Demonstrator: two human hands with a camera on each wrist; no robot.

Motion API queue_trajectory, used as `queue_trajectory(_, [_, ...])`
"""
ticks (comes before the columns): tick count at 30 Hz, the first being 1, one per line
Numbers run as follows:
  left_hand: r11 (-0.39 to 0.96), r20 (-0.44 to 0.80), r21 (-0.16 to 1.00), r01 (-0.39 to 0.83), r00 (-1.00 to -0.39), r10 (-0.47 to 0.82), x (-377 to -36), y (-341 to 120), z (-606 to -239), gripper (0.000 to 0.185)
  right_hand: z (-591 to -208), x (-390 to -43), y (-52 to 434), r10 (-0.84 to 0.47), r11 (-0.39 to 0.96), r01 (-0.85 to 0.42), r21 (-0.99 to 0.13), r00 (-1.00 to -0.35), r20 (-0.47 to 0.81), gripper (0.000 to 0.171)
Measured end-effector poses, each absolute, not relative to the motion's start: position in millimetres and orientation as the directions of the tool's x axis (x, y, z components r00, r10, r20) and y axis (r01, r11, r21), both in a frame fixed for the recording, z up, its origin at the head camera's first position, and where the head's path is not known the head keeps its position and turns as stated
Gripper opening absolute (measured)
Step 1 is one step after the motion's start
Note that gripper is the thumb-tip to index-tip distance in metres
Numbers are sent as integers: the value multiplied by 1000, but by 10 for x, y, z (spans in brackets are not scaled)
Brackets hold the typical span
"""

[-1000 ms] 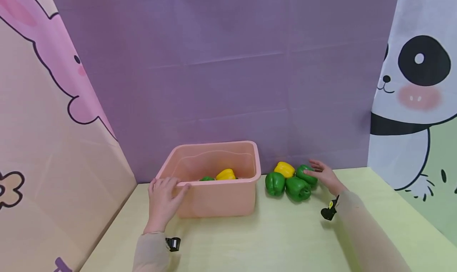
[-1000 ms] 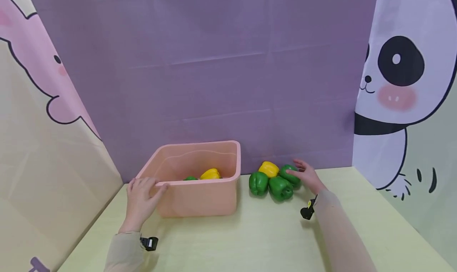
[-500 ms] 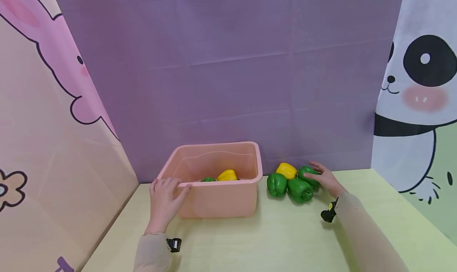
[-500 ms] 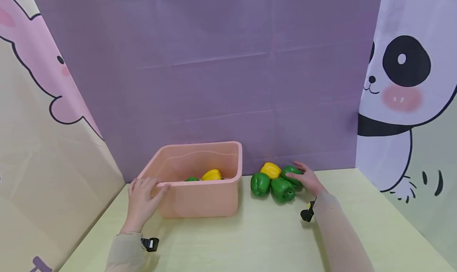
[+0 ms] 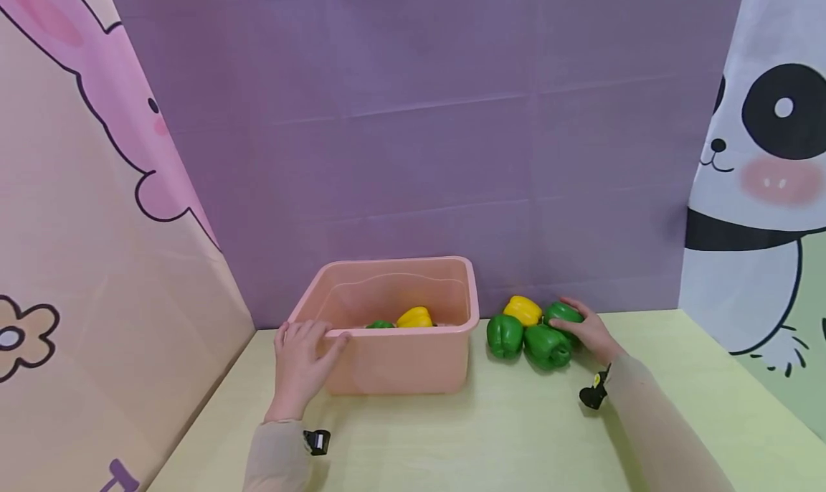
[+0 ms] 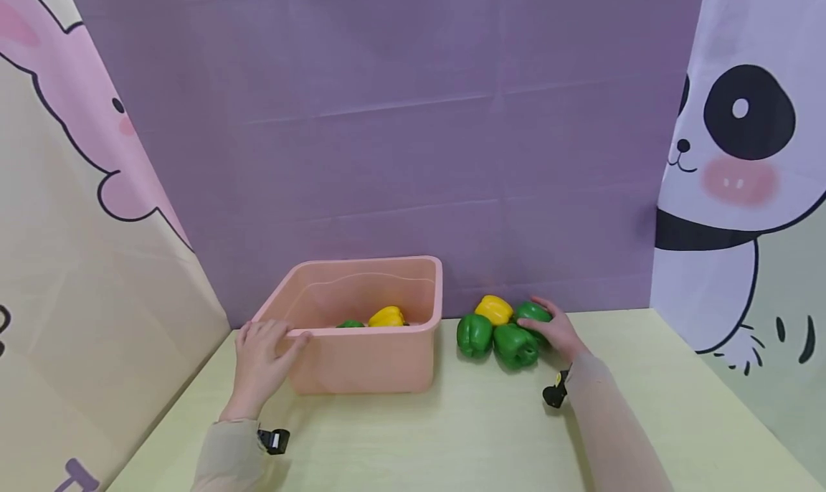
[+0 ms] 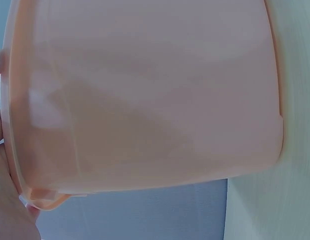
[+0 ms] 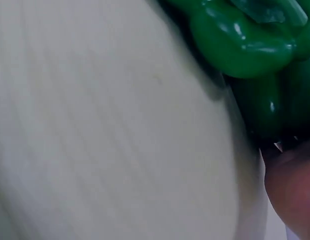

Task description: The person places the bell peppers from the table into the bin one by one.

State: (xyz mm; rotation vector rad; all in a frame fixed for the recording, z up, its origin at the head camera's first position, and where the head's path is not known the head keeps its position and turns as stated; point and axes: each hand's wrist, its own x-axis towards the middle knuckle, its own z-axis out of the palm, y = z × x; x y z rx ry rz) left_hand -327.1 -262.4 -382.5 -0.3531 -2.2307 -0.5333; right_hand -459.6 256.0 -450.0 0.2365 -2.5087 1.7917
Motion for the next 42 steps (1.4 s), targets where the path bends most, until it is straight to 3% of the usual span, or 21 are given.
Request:
queue_trajectory(9, [869,775,259,422,-628,74,-3264,-2617,-3808,31,-4491,-4610,2553,-37,363,-147,-920,-989,143,86])
queue_trajectory(28, [866,777,252,432,-624,86,-3303,-2617,-3812,33,-4454,-4538,2575,-7,296,-146,-944,-988,151,81])
queue_trajectory(42, [866,769,259,428,-634,84,-3273,-2612,-3826,32,-4290,-4488,2636,20,322,-151,-935,-986,166,84])
